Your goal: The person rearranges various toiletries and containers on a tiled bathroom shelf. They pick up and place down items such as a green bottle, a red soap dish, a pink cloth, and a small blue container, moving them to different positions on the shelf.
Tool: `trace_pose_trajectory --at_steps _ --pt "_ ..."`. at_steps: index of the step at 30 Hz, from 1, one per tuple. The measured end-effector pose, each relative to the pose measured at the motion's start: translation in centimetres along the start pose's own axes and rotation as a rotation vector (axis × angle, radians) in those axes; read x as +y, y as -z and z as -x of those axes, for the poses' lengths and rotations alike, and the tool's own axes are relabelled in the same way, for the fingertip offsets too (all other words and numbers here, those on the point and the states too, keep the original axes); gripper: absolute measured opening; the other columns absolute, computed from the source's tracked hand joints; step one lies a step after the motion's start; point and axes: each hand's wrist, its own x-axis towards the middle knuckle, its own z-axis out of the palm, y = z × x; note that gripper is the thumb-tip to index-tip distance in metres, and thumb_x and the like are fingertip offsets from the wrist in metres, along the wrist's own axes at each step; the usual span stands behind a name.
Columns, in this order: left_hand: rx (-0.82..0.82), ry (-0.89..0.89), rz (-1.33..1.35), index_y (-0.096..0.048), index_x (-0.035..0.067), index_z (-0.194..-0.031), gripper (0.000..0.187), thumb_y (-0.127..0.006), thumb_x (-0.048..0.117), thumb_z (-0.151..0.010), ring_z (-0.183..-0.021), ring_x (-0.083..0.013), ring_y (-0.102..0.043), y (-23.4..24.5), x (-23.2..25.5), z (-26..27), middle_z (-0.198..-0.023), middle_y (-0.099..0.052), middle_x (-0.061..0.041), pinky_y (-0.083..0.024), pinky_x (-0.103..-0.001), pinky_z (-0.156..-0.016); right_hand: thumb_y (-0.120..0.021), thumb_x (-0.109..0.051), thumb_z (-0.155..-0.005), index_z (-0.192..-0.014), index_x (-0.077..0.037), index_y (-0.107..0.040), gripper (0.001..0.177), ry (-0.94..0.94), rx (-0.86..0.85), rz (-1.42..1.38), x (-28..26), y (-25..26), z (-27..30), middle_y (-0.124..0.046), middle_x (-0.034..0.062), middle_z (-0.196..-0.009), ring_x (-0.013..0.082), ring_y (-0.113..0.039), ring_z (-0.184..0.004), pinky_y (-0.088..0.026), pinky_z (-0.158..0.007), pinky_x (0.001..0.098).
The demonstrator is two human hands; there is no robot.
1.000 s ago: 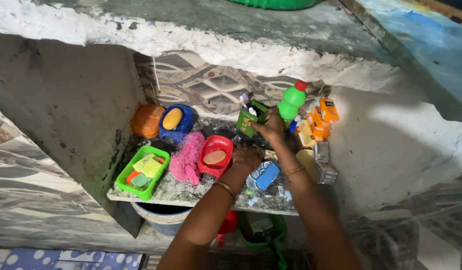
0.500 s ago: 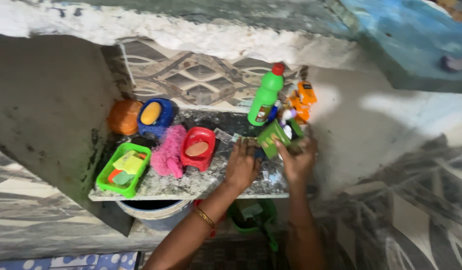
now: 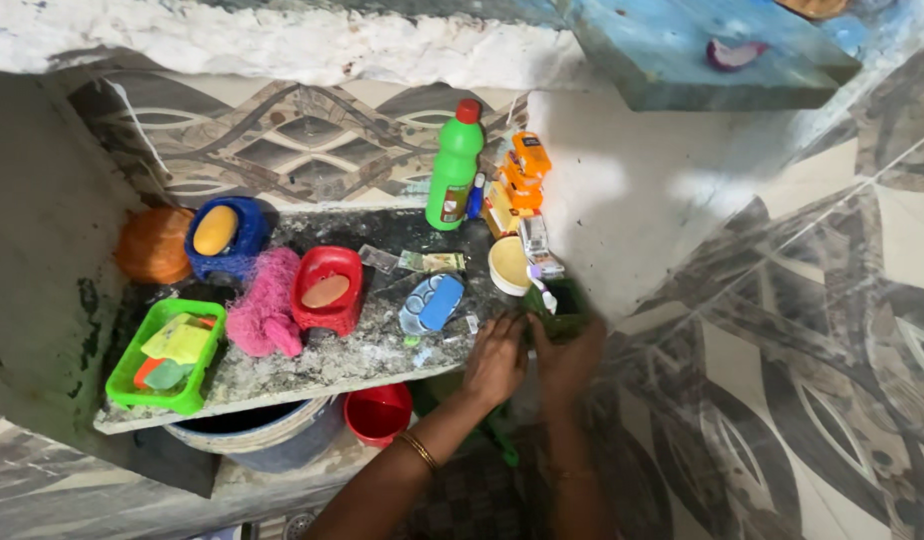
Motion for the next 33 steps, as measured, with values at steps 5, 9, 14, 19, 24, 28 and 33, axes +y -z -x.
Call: trace_pose_trajectory --at_steps 5,9,14,19,24,28,33 --pt "-0.042 -0.005 0.038 -0.057 -0.006 -0.134 0.051 -0.064 0.003 -0.084 -0.140 -0.0435 -0.045 -0.8 -0.4 -0.3 -0.143 -0.055 -0.027 -0.034 -0.048 -0.121 -0.092 -0.042 -0.075 -0.124 0.010 -0.053 0.081 0.016 -0.008 -0.010 0.6 -0.3 0.7 -0.062 0.0304 -0.112 0.0488 -0.062 -0.100 -0.050 -0.085 0.0521" --pt "-0.073 0.003 -0.016 -0.058 -0.007 -0.134 0.053 -0.065 0.002 -0.082 -0.145 -0.0465 -0.037 -0.3 -0.2 0.1 -0.147 -0.049 -0.029 -0.029 -0.049 -0.123 -0.089 -0.040 -0.079 -0.133 0.009 -0.052 0.081 0.036 -0.052 -0.080 0.7 -0.2 0.9 -0.061 0.0305 -0.119 0.0485 -0.061 -0.109 -0.050 -0.091 0.0520" --pt "-0.014 -0.022 -0.169 -0.057 -0.007 -0.123 0.046 -0.067 0.003 -0.079 -0.149 -0.0498 -0.032 2.6 -0.5 1.0 -0.155 -0.039 -0.034 -0.026 -0.055 -0.124 -0.083 -0.034 -0.086 -0.149 0.015 -0.037 0.092 0.246 -0.024 0.036 1.3 0.6 2.5 -0.046 0.0380 -0.143 0.0533 -0.047 -0.131 -0.041 -0.108 0.0568" --pt "0.197 0.042 -0.374 -0.049 -0.008 -0.138 0.065 -0.071 0.018 -0.083 -0.145 -0.0528 -0.030 7.2 -2.7 1.0 -0.152 -0.039 -0.035 -0.023 -0.061 -0.121 -0.077 -0.027 -0.092 -0.142 0.006 -0.048 0.067 0.098 -0.170 -0.041 1.8 1.6 5.1 -0.057 0.0293 -0.124 0.0453 -0.058 -0.111 -0.050 -0.092 0.0520" --pt "0.209 0.170 -0.471 -0.052 0.000 -0.137 0.072 -0.076 0.037 -0.080 -0.141 -0.0461 -0.039 10.5 -4.1 1.6 -0.150 -0.045 -0.027 -0.029 -0.059 -0.116 -0.070 -0.014 -0.096 -0.125 -0.001 -0.064 0.033 0.219 -0.369 -0.316 -0.2 -1.3 6.5 -0.067 0.0190 -0.103 0.0346 -0.070 -0.093 -0.056 -0.079 0.0413" --pt "0.139 0.266 -0.444 -0.056 0.005 -0.135 0.073 -0.080 0.040 -0.075 -0.131 -0.0401 -0.050 11.1 -4.3 1.4 -0.144 -0.054 -0.019 -0.037 -0.055 -0.109 -0.069 -0.005 -0.089 -0.114 0.001 -0.063 0.026 0.329 -0.493 -0.320 -1.6 -3.8 5.6 -0.065 0.0220 -0.106 0.0426 -0.062 -0.097 -0.051 -0.080 0.0460" --pt "0.223 0.213 -0.413 -0.065 0.009 -0.128 0.059 -0.079 0.032 -0.075 -0.116 -0.0407 -0.058 10.5 -4.5 0.5 -0.135 -0.062 -0.018 -0.042 -0.055 -0.099 -0.065 0.003 -0.080 -0.100 -0.005 -0.070 0.022 0.455 -0.572 -0.334 -2.5 -6.3 3.9 -0.066 0.0179 -0.099 0.0413 -0.059 -0.097 -0.047 -0.086 0.0500"
